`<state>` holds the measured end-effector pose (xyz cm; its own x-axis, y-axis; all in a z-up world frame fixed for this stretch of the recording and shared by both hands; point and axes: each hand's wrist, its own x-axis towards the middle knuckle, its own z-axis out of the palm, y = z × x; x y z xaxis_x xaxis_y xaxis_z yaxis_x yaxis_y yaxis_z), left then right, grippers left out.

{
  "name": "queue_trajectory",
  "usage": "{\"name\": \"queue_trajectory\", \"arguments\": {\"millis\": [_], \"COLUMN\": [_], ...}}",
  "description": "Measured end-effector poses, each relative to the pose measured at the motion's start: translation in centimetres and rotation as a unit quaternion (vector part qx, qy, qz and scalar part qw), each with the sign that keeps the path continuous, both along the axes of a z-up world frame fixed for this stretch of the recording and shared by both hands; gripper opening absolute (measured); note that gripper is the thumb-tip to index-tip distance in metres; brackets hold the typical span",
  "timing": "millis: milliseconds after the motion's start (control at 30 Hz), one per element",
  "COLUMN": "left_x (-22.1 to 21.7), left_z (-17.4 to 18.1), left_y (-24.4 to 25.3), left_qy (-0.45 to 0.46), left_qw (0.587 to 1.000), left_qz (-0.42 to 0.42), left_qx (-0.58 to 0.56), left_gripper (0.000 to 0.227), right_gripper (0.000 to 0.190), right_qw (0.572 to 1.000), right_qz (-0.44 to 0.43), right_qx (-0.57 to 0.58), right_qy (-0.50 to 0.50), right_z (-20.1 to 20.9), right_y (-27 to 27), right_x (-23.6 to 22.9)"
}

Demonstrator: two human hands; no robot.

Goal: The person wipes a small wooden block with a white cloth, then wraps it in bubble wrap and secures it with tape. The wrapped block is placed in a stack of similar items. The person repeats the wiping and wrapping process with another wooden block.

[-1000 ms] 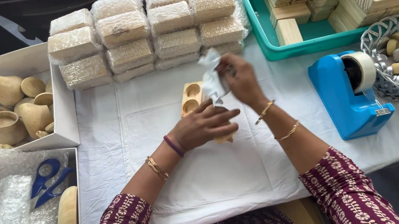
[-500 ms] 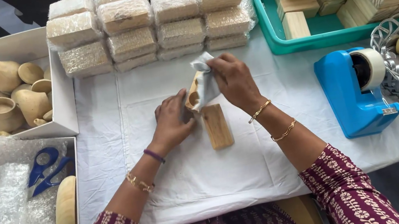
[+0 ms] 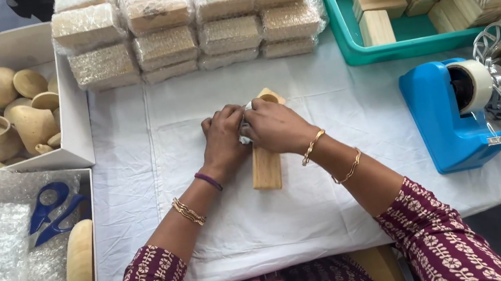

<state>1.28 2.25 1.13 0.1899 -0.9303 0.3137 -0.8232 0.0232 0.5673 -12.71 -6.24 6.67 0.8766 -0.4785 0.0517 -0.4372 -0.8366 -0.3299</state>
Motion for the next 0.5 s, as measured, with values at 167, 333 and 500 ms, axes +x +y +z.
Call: {"name": "queue_trajectory", "arguments": {"millis": [167, 333, 500], "left_x": [0.2, 0.4, 0.1], "left_z": [-0.7, 0.2, 2.1], "left_y": [0.0, 0.2, 0.5], "left_qy": [0.027, 0.139, 0.133], "left_qw": [0.997, 0.984, 0.985], "left_qz": [-0.034, -0.049, -0.050], "left_qx": [-0.066, -0.098, -0.101], "left_gripper": [0.051, 0.036, 0.058], "right_gripper": [0.015, 0.014, 0.011], "right_qw": [0.990, 0.920, 0.976], "right_qz": [0.025, -0.111, 0.001], "right_qx": [0.113, 0.261, -0.100], "right_qy": [-0.079, -0.271, -0.195], "right_z": [-2.5, 0.2, -0.3], "right_y": [-3.9, -4.8, -2.3], "right_x": [-0.7, -3.4, -3.8]}}
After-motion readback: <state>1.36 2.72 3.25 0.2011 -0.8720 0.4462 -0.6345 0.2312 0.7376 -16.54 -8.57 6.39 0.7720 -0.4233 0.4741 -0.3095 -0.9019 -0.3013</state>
